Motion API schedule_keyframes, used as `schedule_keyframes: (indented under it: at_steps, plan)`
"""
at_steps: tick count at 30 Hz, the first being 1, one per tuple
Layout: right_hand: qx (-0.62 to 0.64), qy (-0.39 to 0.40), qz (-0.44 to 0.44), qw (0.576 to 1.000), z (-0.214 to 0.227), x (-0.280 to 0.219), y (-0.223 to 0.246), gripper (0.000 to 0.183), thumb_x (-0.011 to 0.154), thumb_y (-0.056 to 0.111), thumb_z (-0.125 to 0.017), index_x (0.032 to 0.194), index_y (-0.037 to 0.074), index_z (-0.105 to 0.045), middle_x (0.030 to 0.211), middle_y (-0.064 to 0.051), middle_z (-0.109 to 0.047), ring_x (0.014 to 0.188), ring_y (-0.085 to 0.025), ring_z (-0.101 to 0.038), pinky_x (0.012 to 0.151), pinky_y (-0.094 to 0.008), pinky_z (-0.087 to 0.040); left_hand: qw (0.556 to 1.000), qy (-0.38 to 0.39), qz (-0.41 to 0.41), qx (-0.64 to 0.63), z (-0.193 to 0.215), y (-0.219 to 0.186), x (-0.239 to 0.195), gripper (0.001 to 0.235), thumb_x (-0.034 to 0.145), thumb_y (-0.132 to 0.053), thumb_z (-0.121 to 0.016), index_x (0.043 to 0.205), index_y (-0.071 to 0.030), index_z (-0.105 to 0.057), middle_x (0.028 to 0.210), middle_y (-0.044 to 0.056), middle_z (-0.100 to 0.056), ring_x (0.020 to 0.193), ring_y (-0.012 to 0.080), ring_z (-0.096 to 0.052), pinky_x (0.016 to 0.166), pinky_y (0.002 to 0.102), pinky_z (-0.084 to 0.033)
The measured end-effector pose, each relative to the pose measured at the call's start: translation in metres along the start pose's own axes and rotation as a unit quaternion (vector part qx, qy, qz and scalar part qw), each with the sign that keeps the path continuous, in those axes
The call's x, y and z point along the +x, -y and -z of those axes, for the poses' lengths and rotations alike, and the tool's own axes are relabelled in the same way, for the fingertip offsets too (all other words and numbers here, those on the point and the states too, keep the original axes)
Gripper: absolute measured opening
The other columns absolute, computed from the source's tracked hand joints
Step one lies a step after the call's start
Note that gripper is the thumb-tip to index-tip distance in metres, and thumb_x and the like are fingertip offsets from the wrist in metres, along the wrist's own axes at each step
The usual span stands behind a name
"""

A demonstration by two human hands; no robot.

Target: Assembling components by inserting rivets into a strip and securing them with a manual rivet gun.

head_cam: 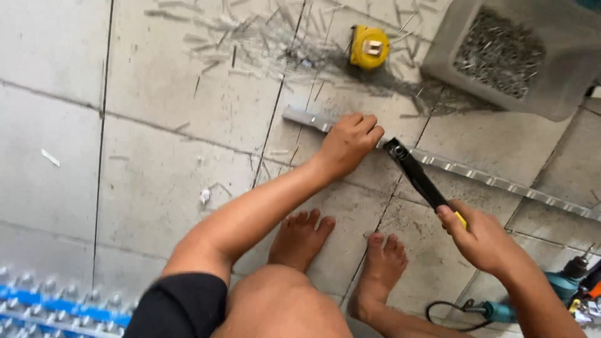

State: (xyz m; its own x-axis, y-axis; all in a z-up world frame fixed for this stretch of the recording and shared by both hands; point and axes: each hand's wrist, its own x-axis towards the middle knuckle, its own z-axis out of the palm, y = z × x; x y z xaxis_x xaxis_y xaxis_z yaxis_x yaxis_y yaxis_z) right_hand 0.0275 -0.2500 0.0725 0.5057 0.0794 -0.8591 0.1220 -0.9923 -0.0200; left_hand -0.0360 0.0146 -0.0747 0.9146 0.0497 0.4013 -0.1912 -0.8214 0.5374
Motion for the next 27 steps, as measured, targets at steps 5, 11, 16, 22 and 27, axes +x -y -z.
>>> schedule_keyframes:
  at_steps: [5, 11, 16, 22, 27]
  plan:
    - [0.069, 0.001, -0.009, 0.998, -0.026, 0.011, -0.004, 0.049, 0.095, 0.047, -0.049, 0.098, 0.005, -0.074, 0.078, -0.01, -0.076, 0.068, -0.023, -0.068, 0.063, -0.035, -0.051, 0.997, -0.053, 0.049, -0.014, 0.023, -0.027, -0.013, 0.045, 0.082, -0.013, -0.07, 0.124, -0.007, -0.056, 0.12, 0.011, -0.051, 0.119, 0.0295, -0.046, 0.101, 0.043, -0.038]
    - [0.121, -0.089, -0.012, 0.989, -0.094, 0.064, -0.033, 0.028, 0.068, 0.029, -0.076, 0.058, 0.005, -0.065, 0.047, -0.011, -0.056, 0.053, -0.027, -0.062, 0.057, -0.036, -0.047, 0.636, 0.192, 0.506, -0.551, -0.013, -0.095, -0.006, 0.085, 0.077, -0.07, -0.067, 0.118, 0.004, -0.064, 0.112, 0.029, -0.069, 0.116, 0.0459, -0.064, 0.099, 0.052, -0.048]
    - [0.043, 0.044, 0.015, 0.998, -0.024, -0.008, 0.013, 0.044, 0.072, 0.029, -0.073, 0.102, -0.003, -0.067, 0.092, -0.031, -0.067, 0.094, -0.047, -0.068, 0.084, -0.051, -0.052, 0.492, -0.008, 0.527, -0.692, -0.077, -0.114, -0.011, 0.069, 0.102, -0.07, -0.056, 0.086, -0.004, -0.068, 0.082, 0.019, -0.073, 0.087, 0.0269, -0.074, 0.074, 0.03, -0.058]
    - [0.136, 0.017, 0.048, 0.989, -0.072, 0.017, -0.016, 0.036, 0.07, 0.023, -0.077, 0.098, 0.001, -0.071, 0.084, -0.024, -0.073, 0.086, -0.038, -0.072, 0.076, -0.045, -0.055, 0.424, -0.069, 0.552, -0.715, -0.102, -0.121, -0.02, 0.071, 0.102, -0.065, -0.056, 0.086, 0.003, -0.062, 0.074, 0.022, -0.069, 0.078, 0.0311, -0.073, 0.08, 0.047, -0.061]
    - [0.134, -0.081, 0.001, 0.988, -0.107, 0.063, -0.04, 0.028, 0.065, 0.034, -0.079, 0.081, 0.012, -0.073, 0.067, -0.01, -0.072, 0.075, -0.03, -0.074, 0.068, -0.042, -0.055, 0.458, -0.056, 0.563, -0.685, -0.092, -0.121, -0.008, 0.074, 0.101, -0.074, -0.048, 0.084, -0.003, -0.062, 0.071, 0.018, -0.07, 0.07, 0.0241, -0.072, 0.073, 0.038, -0.061]
